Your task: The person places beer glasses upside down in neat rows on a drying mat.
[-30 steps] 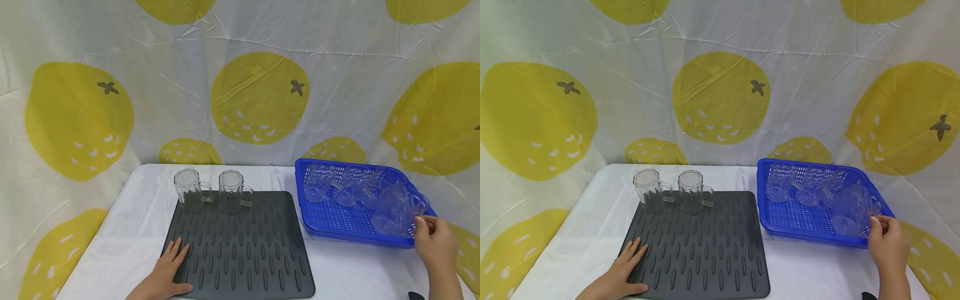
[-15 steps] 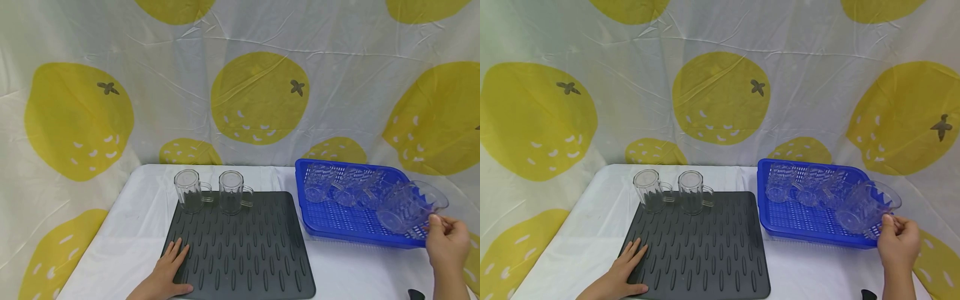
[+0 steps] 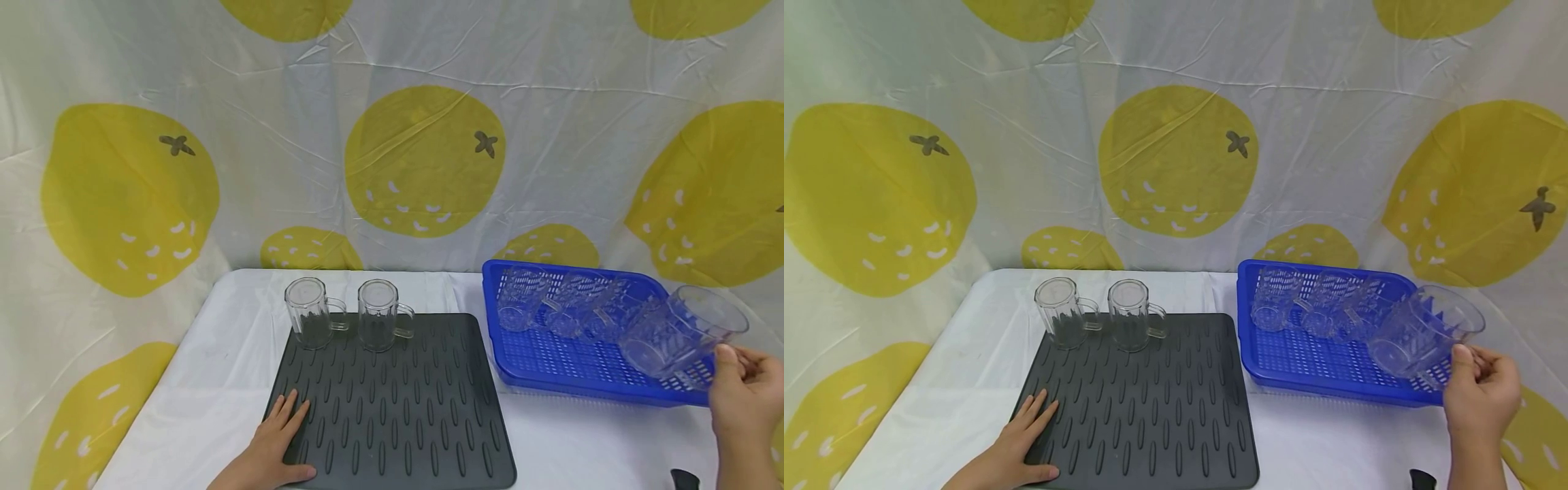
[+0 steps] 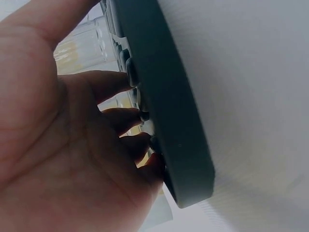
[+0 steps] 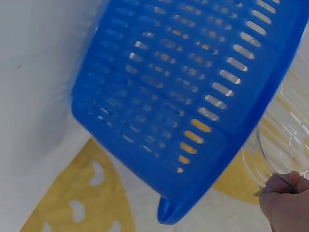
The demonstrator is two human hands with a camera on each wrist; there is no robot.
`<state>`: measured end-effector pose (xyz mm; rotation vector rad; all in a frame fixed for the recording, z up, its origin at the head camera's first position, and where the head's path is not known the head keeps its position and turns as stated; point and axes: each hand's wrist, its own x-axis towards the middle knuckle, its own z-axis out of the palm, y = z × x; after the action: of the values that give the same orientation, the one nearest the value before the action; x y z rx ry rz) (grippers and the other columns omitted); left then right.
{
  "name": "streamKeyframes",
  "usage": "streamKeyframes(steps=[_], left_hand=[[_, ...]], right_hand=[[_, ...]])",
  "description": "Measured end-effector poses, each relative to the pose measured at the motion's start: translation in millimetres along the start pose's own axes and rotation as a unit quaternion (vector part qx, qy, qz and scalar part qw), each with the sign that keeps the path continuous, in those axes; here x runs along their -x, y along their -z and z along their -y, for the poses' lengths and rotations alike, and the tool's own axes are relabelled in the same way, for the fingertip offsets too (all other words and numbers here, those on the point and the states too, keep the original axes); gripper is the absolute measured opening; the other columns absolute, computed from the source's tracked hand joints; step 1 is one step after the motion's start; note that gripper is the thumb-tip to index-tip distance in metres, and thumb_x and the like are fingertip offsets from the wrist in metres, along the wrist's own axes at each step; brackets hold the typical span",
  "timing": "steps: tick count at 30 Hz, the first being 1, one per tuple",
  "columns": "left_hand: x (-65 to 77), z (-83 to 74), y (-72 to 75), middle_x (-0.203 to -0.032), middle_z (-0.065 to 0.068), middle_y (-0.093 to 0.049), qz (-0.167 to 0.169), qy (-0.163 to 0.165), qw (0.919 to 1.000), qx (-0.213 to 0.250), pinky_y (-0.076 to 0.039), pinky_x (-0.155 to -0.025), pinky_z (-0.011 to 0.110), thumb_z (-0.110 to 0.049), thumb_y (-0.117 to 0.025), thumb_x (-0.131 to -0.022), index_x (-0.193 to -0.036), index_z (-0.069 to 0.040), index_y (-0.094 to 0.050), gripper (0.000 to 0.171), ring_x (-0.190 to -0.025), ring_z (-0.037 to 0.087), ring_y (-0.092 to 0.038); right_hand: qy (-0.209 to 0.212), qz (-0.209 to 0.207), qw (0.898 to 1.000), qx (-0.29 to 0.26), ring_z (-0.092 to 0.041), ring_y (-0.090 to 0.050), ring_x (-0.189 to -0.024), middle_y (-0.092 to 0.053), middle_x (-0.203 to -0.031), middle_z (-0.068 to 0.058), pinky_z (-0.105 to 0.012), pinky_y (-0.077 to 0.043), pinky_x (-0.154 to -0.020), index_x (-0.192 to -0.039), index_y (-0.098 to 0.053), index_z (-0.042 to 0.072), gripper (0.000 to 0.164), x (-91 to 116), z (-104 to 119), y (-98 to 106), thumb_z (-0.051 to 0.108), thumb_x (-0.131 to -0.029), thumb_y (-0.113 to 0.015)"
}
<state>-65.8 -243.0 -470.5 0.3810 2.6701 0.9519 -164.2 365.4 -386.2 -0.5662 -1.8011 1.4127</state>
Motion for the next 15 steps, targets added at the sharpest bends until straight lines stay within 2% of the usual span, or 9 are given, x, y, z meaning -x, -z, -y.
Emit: streamKeyframes(steps=[1,4,8,10,15], left_hand=[[-0.1,0.0,-0.1,-0.148,0.03,-0.005,0.0,0.001,1.0,-0.002,-0.012,-0.092,0.073,-0.048,-0.072,-0.074,-0.145,0.001,-0.022,0.1,-0.131,0.053,0.004],[-0.5,0.6,-0.6,-0.148,0.03,-0.006,-0.001,0.003,1.0,-0.008,-0.013,-0.091,0.073,-0.049,-0.072,-0.073,-0.145,0.002,-0.023,0.1,-0.131,0.053,0.003],[-0.9,0.6,-0.9,-0.148,0.028,-0.007,-0.002,0.01,0.9999,-0.013,-0.013,-0.091,0.073,-0.051,-0.072,-0.072,-0.145,0.001,-0.024,0.101,-0.131,0.052,0.003],[-1.1,0.8,-0.8,-0.148,0.029,-0.007,-0.001,0.008,0.9999,-0.01,-0.013,-0.091,0.073,-0.05,-0.072,-0.072,-0.145,0.001,-0.023,0.101,-0.131,0.052,0.003],[-1.5,1.3,-0.6,-0.148,0.029,-0.005,0.003,0.011,0.9998,-0.014,-0.013,-0.091,0.073,-0.052,-0.072,-0.072,-0.145,0.001,-0.023,0.102,-0.131,0.052,0.003]], right_hand=[[-0.003,0.002,1.0,0.001,0.004,-0.041,-0.07,-0.048,-0.079,0.013,-0.001,-0.033,-0.06,-0.083,-0.052,0.03,0.023,1,2,0,0.009,-0.092,-0.053],[-0.024,0.01,0.999,-0.043,0.002,-0.042,-0.069,-0.048,-0.079,0.01,-0.002,-0.035,-0.057,-0.084,-0.054,0.026,0.018,5,10,0,0.01,-0.092,-0.054],[-0.067,0.026,0.991,-0.112,-0.001,-0.043,-0.067,-0.049,-0.08,0.005,-0.004,-0.037,-0.054,-0.086,-0.057,0.021,0.009,10,24,-1,0.013,-0.09,-0.057],[-0.078,0.034,0.989,-0.123,-0.002,-0.044,-0.066,-0.05,-0.079,0.005,-0.005,-0.037,-0.053,-0.088,-0.058,0.019,0.006,12,30,-2,0.014,-0.09,-0.057],[-0.073,0.041,0.983,-0.166,-0.005,-0.046,-0.064,-0.054,-0.078,0.003,-0.007,-0.039,-0.053,-0.09,-0.059,0.014,0.004,18,44,-4,0.011,-0.09,-0.057]])
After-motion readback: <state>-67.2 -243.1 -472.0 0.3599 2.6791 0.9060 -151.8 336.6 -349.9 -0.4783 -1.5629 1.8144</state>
